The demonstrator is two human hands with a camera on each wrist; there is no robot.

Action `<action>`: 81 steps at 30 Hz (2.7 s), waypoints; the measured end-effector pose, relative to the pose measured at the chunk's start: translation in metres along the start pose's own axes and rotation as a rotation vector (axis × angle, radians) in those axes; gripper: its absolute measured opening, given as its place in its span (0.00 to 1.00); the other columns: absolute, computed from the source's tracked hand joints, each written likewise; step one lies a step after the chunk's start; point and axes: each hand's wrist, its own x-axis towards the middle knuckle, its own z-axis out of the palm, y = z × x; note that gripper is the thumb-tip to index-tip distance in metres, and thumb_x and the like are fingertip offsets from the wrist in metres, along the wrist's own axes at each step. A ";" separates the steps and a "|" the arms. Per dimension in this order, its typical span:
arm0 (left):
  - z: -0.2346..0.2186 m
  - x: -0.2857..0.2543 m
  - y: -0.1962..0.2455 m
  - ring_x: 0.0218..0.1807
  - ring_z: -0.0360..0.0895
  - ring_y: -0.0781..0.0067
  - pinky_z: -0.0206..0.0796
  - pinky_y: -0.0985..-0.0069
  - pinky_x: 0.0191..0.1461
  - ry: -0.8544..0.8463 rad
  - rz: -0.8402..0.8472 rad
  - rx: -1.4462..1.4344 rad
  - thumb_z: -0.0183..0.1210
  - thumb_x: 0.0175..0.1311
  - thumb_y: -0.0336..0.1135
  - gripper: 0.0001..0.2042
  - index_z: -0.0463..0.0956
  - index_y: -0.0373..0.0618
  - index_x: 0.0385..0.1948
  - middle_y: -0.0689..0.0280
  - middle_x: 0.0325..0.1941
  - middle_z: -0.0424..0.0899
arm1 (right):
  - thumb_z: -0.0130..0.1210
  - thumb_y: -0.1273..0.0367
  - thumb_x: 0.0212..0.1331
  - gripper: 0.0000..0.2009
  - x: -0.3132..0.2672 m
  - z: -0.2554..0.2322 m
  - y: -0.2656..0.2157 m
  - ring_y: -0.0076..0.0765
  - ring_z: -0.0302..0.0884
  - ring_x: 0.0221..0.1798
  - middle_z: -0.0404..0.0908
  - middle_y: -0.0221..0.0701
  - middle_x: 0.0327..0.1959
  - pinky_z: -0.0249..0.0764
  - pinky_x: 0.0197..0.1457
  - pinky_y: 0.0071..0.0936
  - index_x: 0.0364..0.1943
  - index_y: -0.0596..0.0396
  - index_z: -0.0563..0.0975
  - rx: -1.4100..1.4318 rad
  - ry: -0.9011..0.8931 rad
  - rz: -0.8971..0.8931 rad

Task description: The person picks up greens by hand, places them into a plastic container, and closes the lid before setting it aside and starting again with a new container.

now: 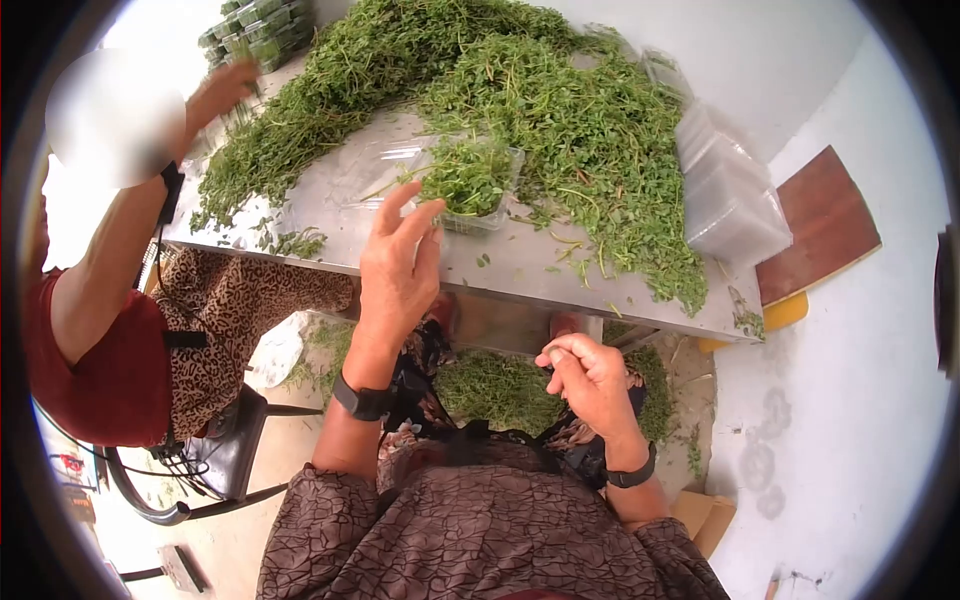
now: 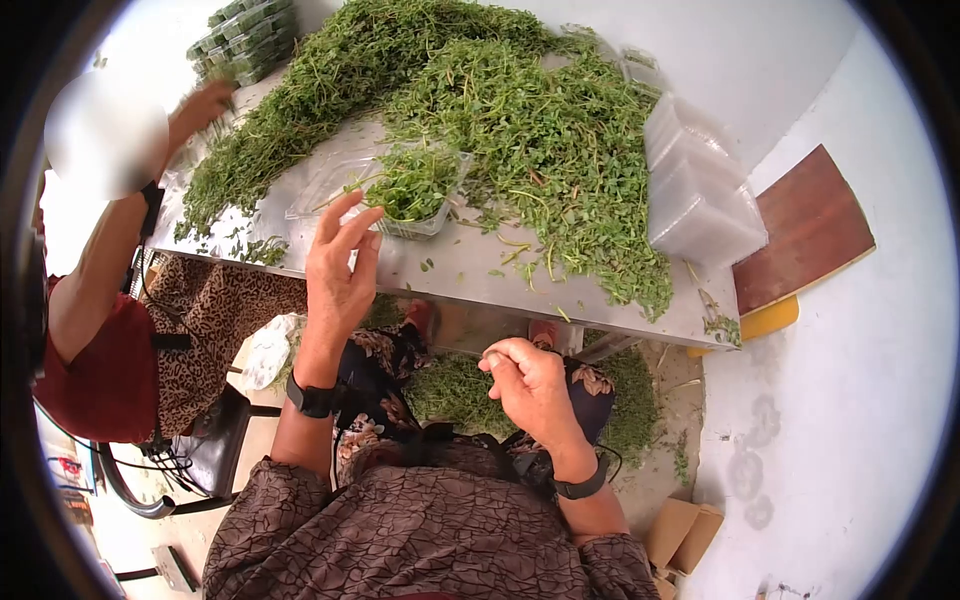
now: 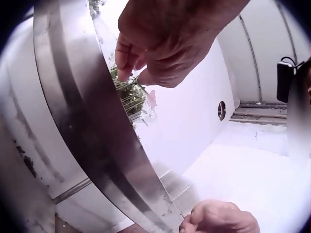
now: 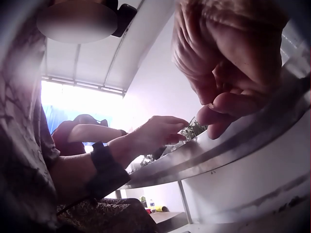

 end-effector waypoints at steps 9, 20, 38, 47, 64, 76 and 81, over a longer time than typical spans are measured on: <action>0.011 -0.007 0.004 0.37 0.79 0.54 0.73 0.66 0.39 -0.125 0.093 0.271 0.55 0.55 0.22 0.13 0.78 0.43 0.42 0.57 0.41 0.79 | 0.48 0.75 0.62 0.06 0.001 -0.002 -0.007 0.20 0.76 0.23 0.81 0.31 0.28 0.70 0.25 0.20 0.34 0.63 0.76 -0.130 -0.023 0.060; -0.013 -0.004 0.020 0.52 0.75 0.61 0.67 0.66 0.52 -0.052 0.160 0.468 0.67 0.45 0.31 0.21 0.78 0.45 0.46 0.62 0.57 0.73 | 0.49 0.77 0.60 0.06 0.031 -0.032 -0.048 0.21 0.78 0.26 0.79 0.31 0.28 0.72 0.29 0.17 0.37 0.64 0.77 -0.239 0.166 -0.052; -0.008 0.012 0.005 0.51 0.73 0.57 0.43 0.50 0.74 -0.333 0.198 0.261 0.65 0.45 0.31 0.18 0.76 0.36 0.40 0.58 0.37 0.79 | 0.58 0.66 0.52 0.21 0.196 -0.081 -0.106 0.51 0.78 0.38 0.81 0.46 0.35 0.72 0.44 0.42 0.51 0.57 0.75 -1.026 0.299 -0.211; -0.006 0.010 0.005 0.51 0.73 0.58 0.46 0.51 0.73 -0.314 0.197 0.249 0.65 0.45 0.29 0.17 0.76 0.36 0.40 0.58 0.38 0.79 | 0.64 0.63 0.48 0.26 0.271 -0.091 -0.067 0.51 0.77 0.45 0.80 0.44 0.37 0.71 0.49 0.42 0.53 0.54 0.74 -1.354 0.227 -0.035; -0.010 0.004 0.011 0.57 0.71 0.55 0.46 0.50 0.73 -0.246 0.226 0.234 0.66 0.42 0.26 0.21 0.75 0.39 0.44 0.57 0.49 0.78 | 0.56 0.75 0.55 0.03 0.209 -0.111 -0.111 0.15 0.69 0.17 0.74 0.23 0.19 0.63 0.16 0.14 0.30 0.61 0.79 -0.314 0.262 -0.075; -0.018 -0.003 0.031 0.67 0.63 0.50 0.55 0.54 0.69 -0.108 0.239 -0.048 0.64 0.45 0.23 0.29 0.70 0.41 0.56 0.54 0.64 0.68 | 0.57 0.75 0.56 0.04 0.166 -0.069 -0.118 0.16 0.70 0.16 0.75 0.25 0.22 0.61 0.15 0.12 0.33 0.61 0.77 0.183 0.104 -0.069; -0.023 -0.028 0.020 0.64 0.67 0.49 0.60 0.58 0.66 -0.086 0.196 -0.072 0.63 0.46 0.22 0.25 0.72 0.39 0.52 0.53 0.61 0.71 | 0.58 0.75 0.56 0.05 0.164 -0.039 -0.120 0.17 0.71 0.18 0.76 0.26 0.22 0.62 0.16 0.13 0.35 0.61 0.77 0.268 0.107 -0.109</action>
